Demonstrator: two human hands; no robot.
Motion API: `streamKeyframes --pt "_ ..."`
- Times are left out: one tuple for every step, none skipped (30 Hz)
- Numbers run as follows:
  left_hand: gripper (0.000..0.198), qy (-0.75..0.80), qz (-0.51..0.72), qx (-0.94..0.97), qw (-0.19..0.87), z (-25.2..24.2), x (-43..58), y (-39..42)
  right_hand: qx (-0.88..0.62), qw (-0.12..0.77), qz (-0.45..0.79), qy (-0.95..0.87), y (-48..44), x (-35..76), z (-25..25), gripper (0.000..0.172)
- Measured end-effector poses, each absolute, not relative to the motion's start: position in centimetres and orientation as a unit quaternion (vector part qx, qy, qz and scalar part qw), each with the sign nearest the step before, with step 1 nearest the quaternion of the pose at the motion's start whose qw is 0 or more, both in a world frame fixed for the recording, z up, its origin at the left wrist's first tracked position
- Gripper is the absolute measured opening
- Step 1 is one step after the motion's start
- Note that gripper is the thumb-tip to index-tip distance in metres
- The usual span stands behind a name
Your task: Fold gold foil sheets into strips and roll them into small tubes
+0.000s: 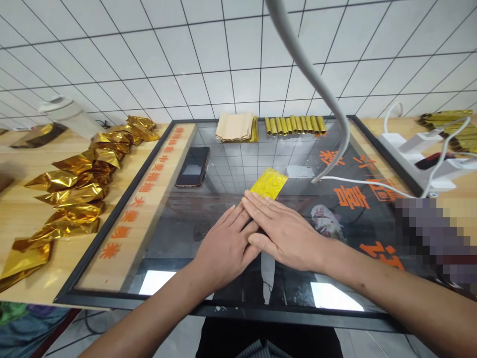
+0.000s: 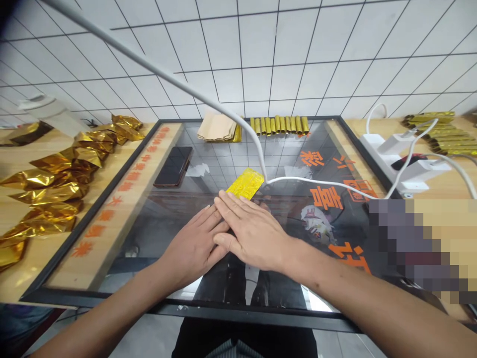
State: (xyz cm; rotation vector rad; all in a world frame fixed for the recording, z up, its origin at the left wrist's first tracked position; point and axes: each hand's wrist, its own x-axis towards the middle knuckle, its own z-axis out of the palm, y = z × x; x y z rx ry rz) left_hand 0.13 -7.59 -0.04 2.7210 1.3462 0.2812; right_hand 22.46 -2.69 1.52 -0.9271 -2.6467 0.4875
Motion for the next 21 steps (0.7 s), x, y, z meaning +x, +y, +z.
streamKeyframes --pt "0.066 0.441 0.095 0.891 0.046 -0.1 0.1 -7.6 -0.324 0.148 0.172 -0.918 -2.8 22.2 1.4 0.083" --pt "0.066 0.441 0.096 0.891 0.043 -0.1 0.1 -7.6 -0.333 0.145 0.172 -0.916 -2.7 22.2 1.2 0.080" --pt "0.066 0.440 0.095 0.892 0.040 -0.1 0.1 -7.6 -0.340 0.142 0.169 -0.914 -2.3 22.3 1.1 0.078" --pt "0.066 0.439 0.093 0.893 0.036 -0.2 0.1 -7.6 -0.348 0.139 0.162 -0.913 -1.8 22.5 1.0 0.076" --pt "0.065 0.439 0.091 0.893 0.032 -0.2 0.0 -7.7 -0.352 0.136 0.152 -0.913 -1.0 22.7 0.9 0.075" --pt "0.064 0.439 0.089 0.894 0.029 -0.3 0.0 -7.7 -0.356 0.131 0.141 -0.914 -0.2 23.1 0.8 0.075" --pt "0.063 0.439 0.089 0.894 0.026 -0.3 0.0 -7.7 -0.362 0.126 0.128 -0.915 0.6 23.4 0.7 0.076" --pt "0.063 0.441 0.090 0.893 0.023 -0.4 0.0 -7.7 -0.369 0.121 0.116 -0.914 1.4 23.8 0.6 0.076" --pt "0.063 0.442 0.091 0.892 0.020 -0.4 0.0 -7.8 -0.381 0.118 0.105 -0.911 2.2 24.3 0.5 0.075" --pt "0.062 0.442 0.093 0.892 0.017 -0.4 0.0 -7.8 -0.396 0.117 0.092 -0.906 2.8 24.7 0.4 0.075" --pt "0.062 0.441 0.093 0.893 0.016 -0.3 0.0 -7.8 -0.410 0.110 0.080 -0.902 3.3 25.0 0.3 0.075" --pt "0.062 0.440 0.092 0.893 0.015 -0.3 0.0 -7.8 -0.428 0.111 0.068 -0.894 3.6 25.3 0.4 0.075" --pt "0.061 0.440 0.091 0.894 0.014 -0.3 0.0 -7.8 -0.443 0.116 0.059 -0.887 3.7 25.4 0.5 0.076" --pt "0.061 0.440 0.089 0.894 0.014 -0.2 0.1 -7.8 -0.451 0.124 0.053 -0.882 3.6 25.4 0.7 0.077" --pt "0.062 0.440 0.088 0.894 0.014 -0.2 0.1 -7.8 -0.451 0.136 0.050 -0.881 3.2 25.2 1.0 0.078" --pt "0.062 0.440 0.087 0.894 0.015 -0.2 0.1 -7.8 -0.437 0.146 0.050 -0.886 2.7 24.8 1.4 0.078" --pt "0.062 0.439 0.087 0.894 0.016 -0.2 0.0 -7.7 -0.410 0.152 0.056 -0.897 2.0 24.3 1.8 0.078" --pt "0.063 0.438 0.088 0.895 0.018 -0.2 0.0 -7.7 -0.378 0.151 0.069 -0.911 1.3 23.6 2.1 0.079" --pt "0.063 0.436 0.091 0.895 0.020 -0.2 0.0 -7.7 -0.345 0.145 0.085 -0.924 0.7 23.0 2.3 0.080" --pt "0.064 0.434 0.095 0.896 0.022 -0.3 -0.1 -7.7 -0.323 0.130 0.108 -0.931 0.3 22.5 2.3 0.079" --pt "0.065 0.432 0.098 0.896 0.023 -0.3 -0.1 -7.7 -0.314 0.116 0.130 -0.933 0.1 22.0 2.3 0.079"
